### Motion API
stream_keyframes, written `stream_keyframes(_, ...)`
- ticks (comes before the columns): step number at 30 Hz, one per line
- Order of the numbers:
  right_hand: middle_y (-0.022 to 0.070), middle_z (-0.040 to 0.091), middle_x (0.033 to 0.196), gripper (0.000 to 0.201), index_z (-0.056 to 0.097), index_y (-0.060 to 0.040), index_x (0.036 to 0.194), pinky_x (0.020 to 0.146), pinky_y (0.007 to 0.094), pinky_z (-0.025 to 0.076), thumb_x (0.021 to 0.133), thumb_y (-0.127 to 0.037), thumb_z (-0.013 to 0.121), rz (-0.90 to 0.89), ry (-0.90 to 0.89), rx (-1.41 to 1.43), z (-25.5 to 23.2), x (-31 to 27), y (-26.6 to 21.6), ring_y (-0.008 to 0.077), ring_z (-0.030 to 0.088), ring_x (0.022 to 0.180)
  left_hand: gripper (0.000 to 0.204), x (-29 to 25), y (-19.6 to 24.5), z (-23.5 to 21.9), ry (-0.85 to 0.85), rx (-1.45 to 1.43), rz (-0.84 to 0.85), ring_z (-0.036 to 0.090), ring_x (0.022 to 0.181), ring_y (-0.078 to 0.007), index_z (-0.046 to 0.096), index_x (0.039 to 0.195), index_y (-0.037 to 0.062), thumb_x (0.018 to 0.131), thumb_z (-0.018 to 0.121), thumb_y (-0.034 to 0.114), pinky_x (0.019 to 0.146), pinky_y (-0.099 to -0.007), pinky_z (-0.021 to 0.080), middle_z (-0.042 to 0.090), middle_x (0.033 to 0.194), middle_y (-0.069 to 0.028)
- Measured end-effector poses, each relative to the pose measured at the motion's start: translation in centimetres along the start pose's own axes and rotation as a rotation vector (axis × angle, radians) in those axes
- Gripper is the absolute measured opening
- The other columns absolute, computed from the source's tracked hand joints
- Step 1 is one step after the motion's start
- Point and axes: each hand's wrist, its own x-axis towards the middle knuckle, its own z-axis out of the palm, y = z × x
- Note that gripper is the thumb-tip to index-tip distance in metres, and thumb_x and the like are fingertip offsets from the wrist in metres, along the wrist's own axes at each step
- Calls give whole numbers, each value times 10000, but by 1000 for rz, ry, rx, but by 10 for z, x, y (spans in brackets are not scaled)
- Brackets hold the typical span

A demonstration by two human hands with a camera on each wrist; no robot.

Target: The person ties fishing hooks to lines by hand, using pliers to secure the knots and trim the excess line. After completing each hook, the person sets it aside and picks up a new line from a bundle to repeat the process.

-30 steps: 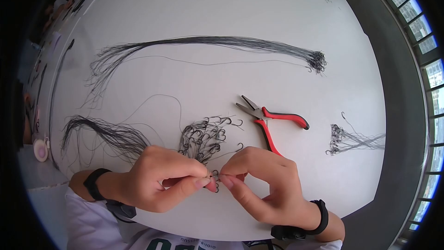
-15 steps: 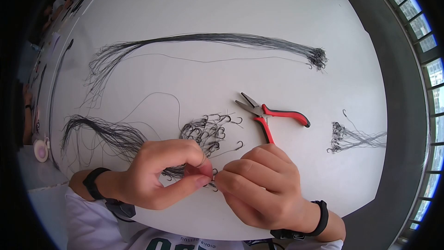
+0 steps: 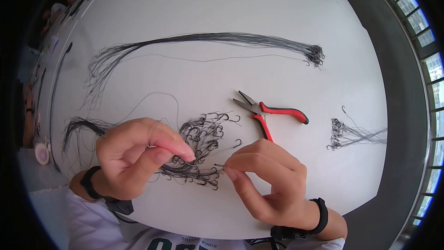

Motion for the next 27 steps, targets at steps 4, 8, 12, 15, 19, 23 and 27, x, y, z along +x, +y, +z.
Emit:
stream_keyframes(4,79,612,713,248,641,-6,804,558,268,453,581,102,638,-177,76,-158,-2,1,2,189,552,608,205,8,11,-7,105,-171,-115,622,675,-214,536,890,-38,949,434,130,634,-328,517,620,780,-160)
stream_keyframes(8,46,620,756,297,658,-40,816,548,270,455,547,85,659,-380,131,-303,-4,1,1,170,528,609,254,14,16,-10,242,-179,-222,561,641,-181,500,889,-9,974,397,206,625,-319,480,564,731,-106)
stream_keyframes(12,21,624,790,304,659,-64,809,558,276,461,544,86,663,-459,136,-390,-6,0,-2,160,520,615,287,18,19,-12,319,-174,-298,528,602,-164,483,858,20,989,354,240,616,-306,463,519,673,-67)
stream_keyframes(15,47,624,779,244,639,-30,791,566,284,454,582,96,648,-430,147,-370,-11,1,-4,172,524,613,307,20,16,-23,326,-221,-338,508,579,-149,476,843,36,995,334,261,613,-295,454,492,644,-47)
stream_keyframes(19,123,598,743,83,584,42,761,580,274,426,699,97,577,-74,249,-134,-26,4,2,184,542,644,259,27,6,-38,433,-371,-349,621,663,-200,583,864,-16,948,471,202,672,-318,516,573,673,-74)
stream_keyframes(23,69,558,694,104,568,21,770,642,255,420,835,-52,534,191,360,228,-41,14,10,138,529,667,222,34,-4,-47,573,-310,-382,618,724,-174,558,890,28,953,459,216,713,-309,505,564,719,-38)
stream_keyframes(27,35,531,669,158,573,-19,753,618,226,387,849,-134,524,323,390,285,-72,28,38,98,470,622,208,36,-6,-89,483,-447,-384,451,506,-100,536,848,55,947,467,225,573,-271,433,399,563,32)
